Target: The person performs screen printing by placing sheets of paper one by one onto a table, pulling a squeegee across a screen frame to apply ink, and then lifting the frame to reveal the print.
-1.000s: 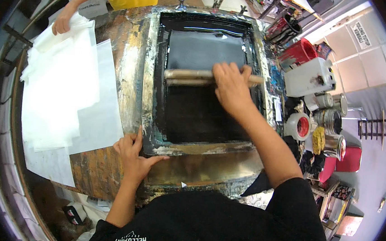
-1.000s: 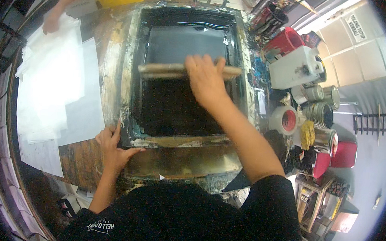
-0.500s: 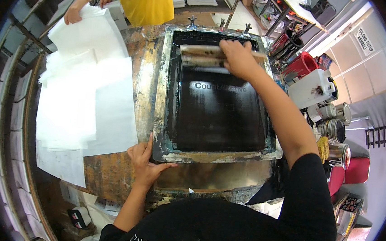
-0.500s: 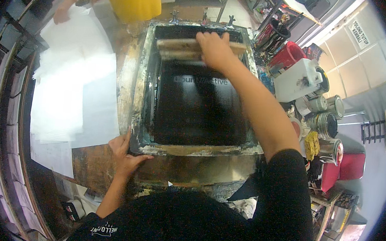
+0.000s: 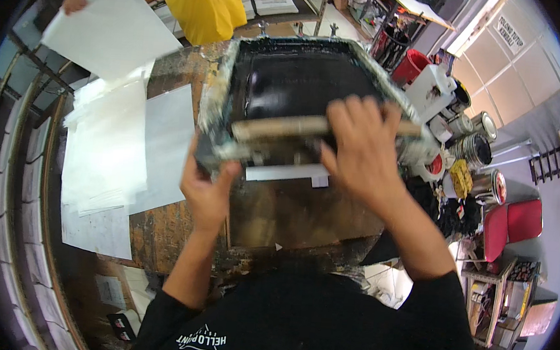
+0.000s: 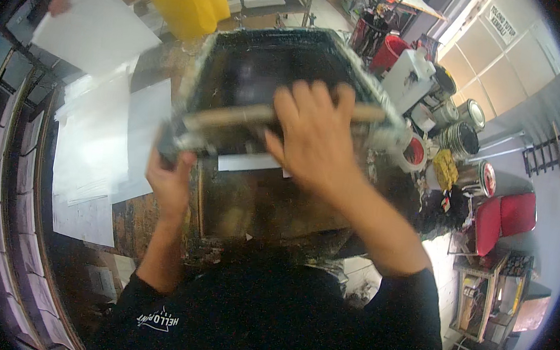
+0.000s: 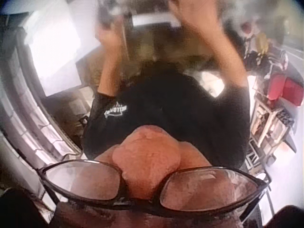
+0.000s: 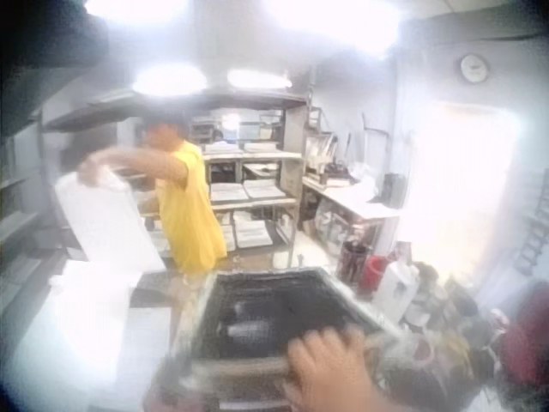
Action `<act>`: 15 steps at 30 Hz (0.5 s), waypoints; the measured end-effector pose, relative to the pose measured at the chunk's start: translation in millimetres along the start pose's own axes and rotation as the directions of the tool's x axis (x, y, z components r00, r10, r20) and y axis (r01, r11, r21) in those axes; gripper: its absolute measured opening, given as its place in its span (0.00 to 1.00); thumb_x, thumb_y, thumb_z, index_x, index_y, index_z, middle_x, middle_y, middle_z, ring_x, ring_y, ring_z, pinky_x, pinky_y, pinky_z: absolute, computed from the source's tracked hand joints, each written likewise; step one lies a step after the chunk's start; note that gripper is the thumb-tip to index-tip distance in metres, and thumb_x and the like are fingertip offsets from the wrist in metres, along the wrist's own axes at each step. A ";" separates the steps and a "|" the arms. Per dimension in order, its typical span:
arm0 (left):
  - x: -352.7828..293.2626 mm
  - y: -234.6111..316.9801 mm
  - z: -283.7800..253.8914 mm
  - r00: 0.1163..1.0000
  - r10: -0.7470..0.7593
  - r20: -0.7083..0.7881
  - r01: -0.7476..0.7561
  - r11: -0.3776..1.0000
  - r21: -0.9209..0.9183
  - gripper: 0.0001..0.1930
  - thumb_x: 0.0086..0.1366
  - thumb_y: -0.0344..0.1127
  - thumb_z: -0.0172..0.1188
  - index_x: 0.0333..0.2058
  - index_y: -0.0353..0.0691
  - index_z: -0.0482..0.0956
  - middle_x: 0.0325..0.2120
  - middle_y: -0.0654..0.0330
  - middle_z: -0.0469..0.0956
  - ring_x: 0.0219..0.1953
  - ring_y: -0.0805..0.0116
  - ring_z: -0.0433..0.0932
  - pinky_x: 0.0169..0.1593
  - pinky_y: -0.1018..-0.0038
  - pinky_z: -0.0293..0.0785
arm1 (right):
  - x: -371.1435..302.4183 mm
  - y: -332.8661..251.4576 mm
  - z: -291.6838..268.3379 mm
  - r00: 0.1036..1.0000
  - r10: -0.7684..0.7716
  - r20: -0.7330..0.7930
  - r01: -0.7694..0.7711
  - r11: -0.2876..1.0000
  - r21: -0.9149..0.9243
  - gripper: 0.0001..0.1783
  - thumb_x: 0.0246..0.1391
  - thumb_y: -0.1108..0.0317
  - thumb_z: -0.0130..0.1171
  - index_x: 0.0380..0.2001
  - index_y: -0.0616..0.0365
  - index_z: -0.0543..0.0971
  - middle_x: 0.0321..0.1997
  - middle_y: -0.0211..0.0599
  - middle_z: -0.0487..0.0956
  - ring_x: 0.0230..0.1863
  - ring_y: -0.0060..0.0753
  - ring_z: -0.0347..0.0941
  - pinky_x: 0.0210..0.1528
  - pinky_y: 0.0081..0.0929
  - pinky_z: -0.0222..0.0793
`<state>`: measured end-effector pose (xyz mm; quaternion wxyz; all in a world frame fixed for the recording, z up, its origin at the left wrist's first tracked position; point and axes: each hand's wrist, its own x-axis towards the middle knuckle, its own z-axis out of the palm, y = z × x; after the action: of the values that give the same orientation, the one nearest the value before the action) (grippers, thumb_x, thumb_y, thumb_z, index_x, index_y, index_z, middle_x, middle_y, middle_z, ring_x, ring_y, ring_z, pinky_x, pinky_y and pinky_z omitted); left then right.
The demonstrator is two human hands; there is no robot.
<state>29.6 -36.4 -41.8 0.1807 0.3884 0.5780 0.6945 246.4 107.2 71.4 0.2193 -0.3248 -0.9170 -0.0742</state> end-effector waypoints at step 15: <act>236.8 -221.5 90.5 0.861 0.365 0.354 -0.491 0.412 0.768 0.16 0.72 0.41 0.67 0.55 0.44 0.89 0.42 0.51 0.78 0.44 0.49 0.77 0.49 0.58 0.75 | 170.7 32.0 -82.1 0.989 0.147 0.010 -0.147 0.989 0.001 0.38 0.74 0.35 0.43 0.21 0.55 0.75 0.20 0.33 0.74 0.25 0.31 0.69 0.33 0.35 0.70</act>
<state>-96.4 248.4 -169.8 -0.1738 0.6050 0.7052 0.3262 177.3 205.4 221.3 0.2202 -0.3917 -0.8916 -0.0553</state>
